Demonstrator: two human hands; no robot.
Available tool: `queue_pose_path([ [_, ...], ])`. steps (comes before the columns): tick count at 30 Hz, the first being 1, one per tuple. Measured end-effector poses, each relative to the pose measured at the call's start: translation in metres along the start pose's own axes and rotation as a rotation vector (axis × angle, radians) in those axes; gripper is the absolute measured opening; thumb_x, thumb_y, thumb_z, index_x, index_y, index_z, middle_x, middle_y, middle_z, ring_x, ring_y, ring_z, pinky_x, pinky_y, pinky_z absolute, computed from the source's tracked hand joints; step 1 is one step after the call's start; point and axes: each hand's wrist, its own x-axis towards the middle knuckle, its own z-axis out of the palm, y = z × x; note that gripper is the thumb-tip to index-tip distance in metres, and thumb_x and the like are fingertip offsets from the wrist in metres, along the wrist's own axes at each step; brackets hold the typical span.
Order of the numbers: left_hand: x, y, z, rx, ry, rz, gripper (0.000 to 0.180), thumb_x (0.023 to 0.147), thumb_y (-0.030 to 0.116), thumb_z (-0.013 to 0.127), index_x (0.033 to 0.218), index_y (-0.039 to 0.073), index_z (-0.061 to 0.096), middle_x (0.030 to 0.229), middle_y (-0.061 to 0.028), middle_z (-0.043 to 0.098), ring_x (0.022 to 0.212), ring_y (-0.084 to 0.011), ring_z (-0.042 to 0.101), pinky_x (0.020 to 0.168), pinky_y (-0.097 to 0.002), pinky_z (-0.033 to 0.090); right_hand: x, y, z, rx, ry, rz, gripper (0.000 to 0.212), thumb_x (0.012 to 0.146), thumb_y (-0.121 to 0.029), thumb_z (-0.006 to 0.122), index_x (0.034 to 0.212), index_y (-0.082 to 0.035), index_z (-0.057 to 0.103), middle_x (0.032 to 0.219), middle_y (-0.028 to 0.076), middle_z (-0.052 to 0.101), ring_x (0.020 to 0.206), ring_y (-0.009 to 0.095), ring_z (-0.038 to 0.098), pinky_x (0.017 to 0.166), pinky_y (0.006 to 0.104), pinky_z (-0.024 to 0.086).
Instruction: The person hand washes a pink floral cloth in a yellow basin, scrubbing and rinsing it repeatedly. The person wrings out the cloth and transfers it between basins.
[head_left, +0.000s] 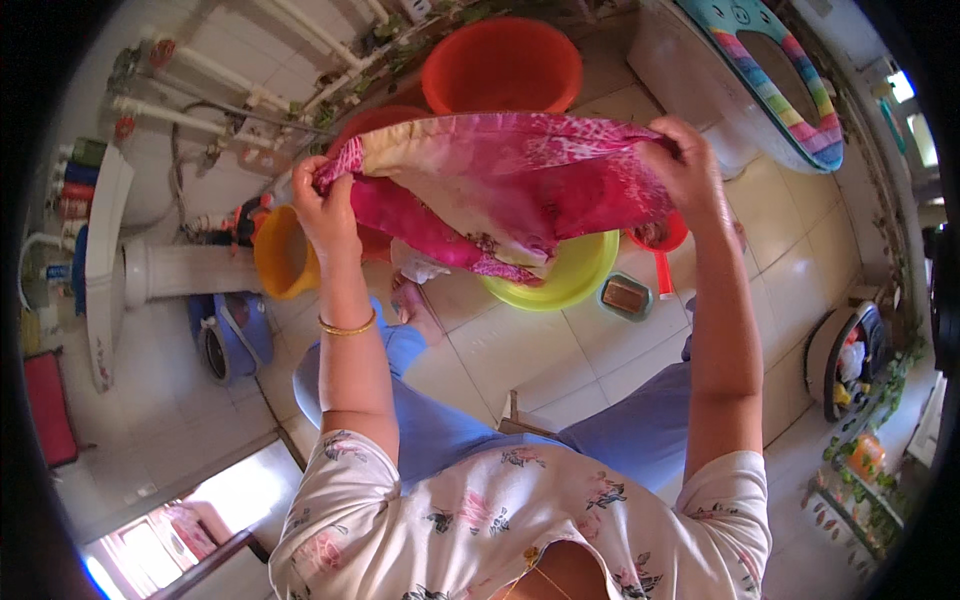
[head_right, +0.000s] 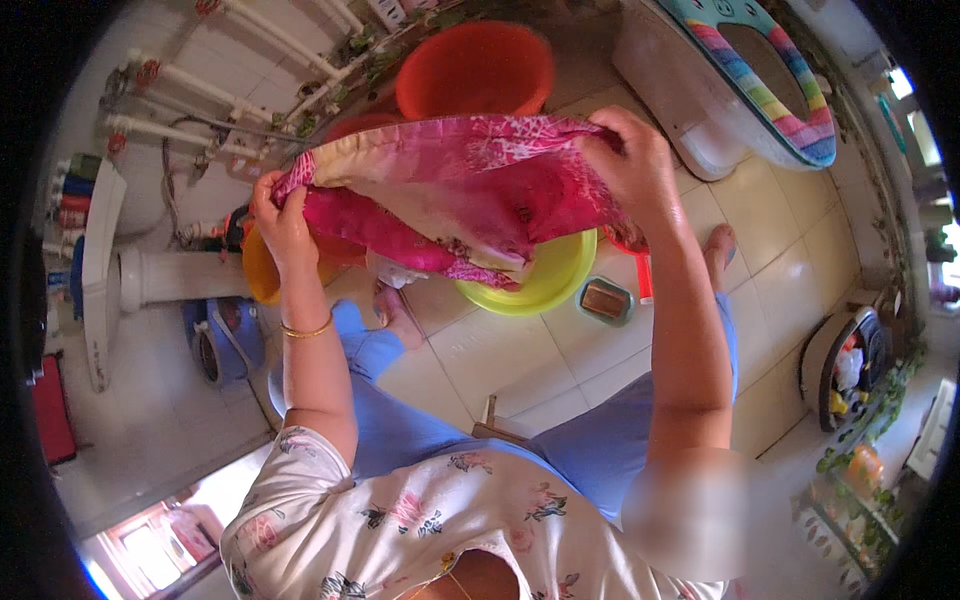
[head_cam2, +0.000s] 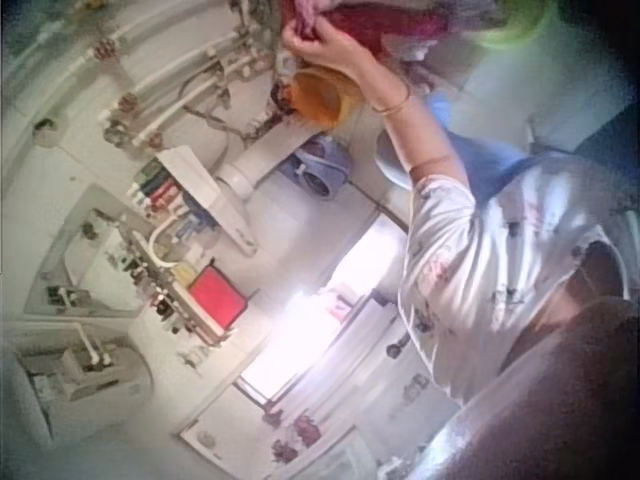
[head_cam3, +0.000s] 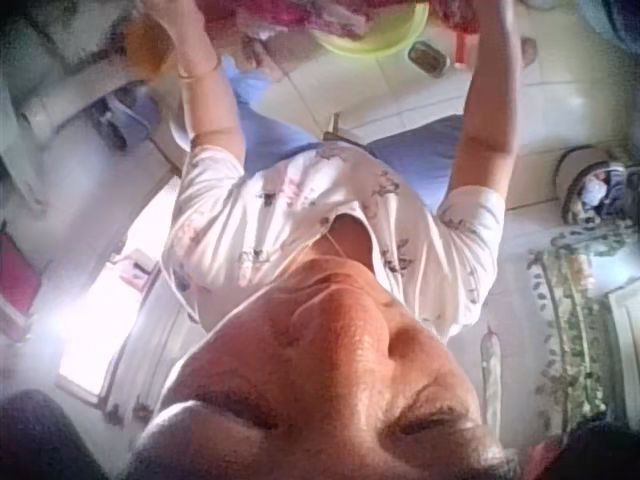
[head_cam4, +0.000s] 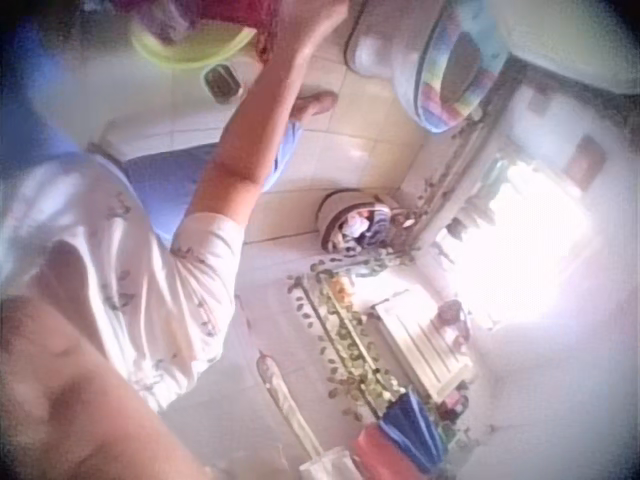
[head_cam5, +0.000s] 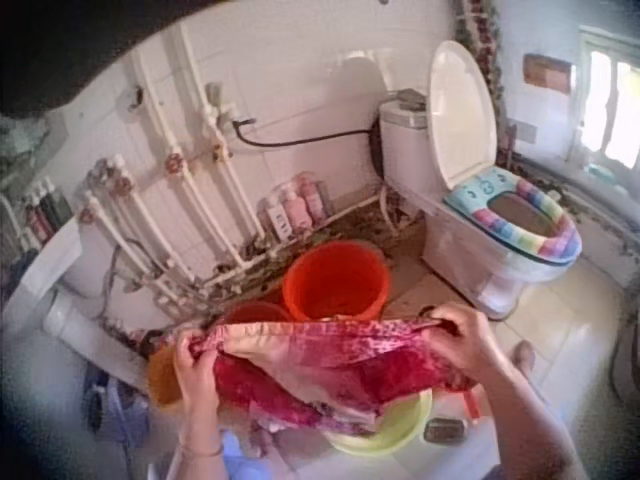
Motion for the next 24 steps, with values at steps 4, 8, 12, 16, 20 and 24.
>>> queue_pose_path([
  [4,-0.015,0.030,-0.002,-0.120,0.020,-0.118,0.025,0.072,-0.007,0.056,0.095,-0.001,0.057,0.094,-0.0051,0.059,0.087,-0.0126,0.054,0.081,-0.0262,0.043,-0.002,-0.060,-0.017,0.773,0.167,0.156,0.022,0.081,-0.010,0.066,0.101,-0.001,0.062,0.091,0.004,0.063,0.081,0.014,0.061,0.074,0.0277,0.049],
  [8,-0.010,0.071,-0.017,-0.608,-0.021,-0.124,0.031,0.064,-0.008,0.049,0.092,-0.002,0.060,0.089,-0.0074,0.061,0.084,-0.0145,0.057,0.080,-0.0259,0.045,0.009,-0.131,-0.029,0.920,0.451,0.093,0.021,0.085,-0.009,0.063,0.104,0.000,0.061,0.090,0.006,0.063,0.081,0.013,0.061,0.075,0.0256,0.049],
  [12,0.008,0.112,-0.033,-0.770,-0.301,-0.190,0.053,0.061,-0.004,0.049,0.113,-0.003,0.055,0.098,-0.0097,0.062,0.091,-0.0164,0.058,0.084,-0.0264,0.045,0.027,-0.137,-0.057,0.653,0.421,-0.131,0.023,0.087,-0.009,0.061,0.108,0.002,0.060,0.098,0.010,0.064,0.088,0.016,0.063,0.077,0.0260,0.051],
  [16,0.033,0.079,-0.074,-0.495,-0.532,-0.082,0.040,0.072,-0.001,0.060,0.112,-0.003,0.058,0.104,-0.0100,0.061,0.091,-0.0139,0.057,0.083,-0.0258,0.045,0.050,-0.122,-0.089,0.254,0.309,-0.247,0.021,0.088,-0.006,0.059,0.109,0.000,0.061,0.104,0.011,0.064,0.090,0.015,0.063,0.079,0.0252,0.051],
  [20,0.045,0.093,-0.073,-0.332,-0.485,0.023,0.023,0.081,-0.007,0.053,0.103,-0.002,0.062,0.099,-0.0089,0.063,0.087,-0.0106,0.057,0.080,-0.0240,0.046,0.062,-0.099,-0.101,0.357,-0.009,-0.222,0.025,0.090,-0.012,0.055,0.113,-0.004,0.057,0.102,0.008,0.062,0.095,0.014,0.058,0.083,0.0277,0.047],
  [24,0.038,0.117,-0.044,-0.451,-0.515,-0.049,0.023,0.085,-0.004,0.048,0.102,-0.002,0.062,0.099,-0.0071,0.061,0.085,-0.0101,0.056,0.076,-0.0227,0.045,0.037,-0.139,-0.088,-0.055,-0.422,-0.321,0.029,0.085,-0.020,0.062,0.109,-0.005,0.060,0.090,0.002,0.062,0.081,0.012,0.058,0.072,0.0272,0.046],
])
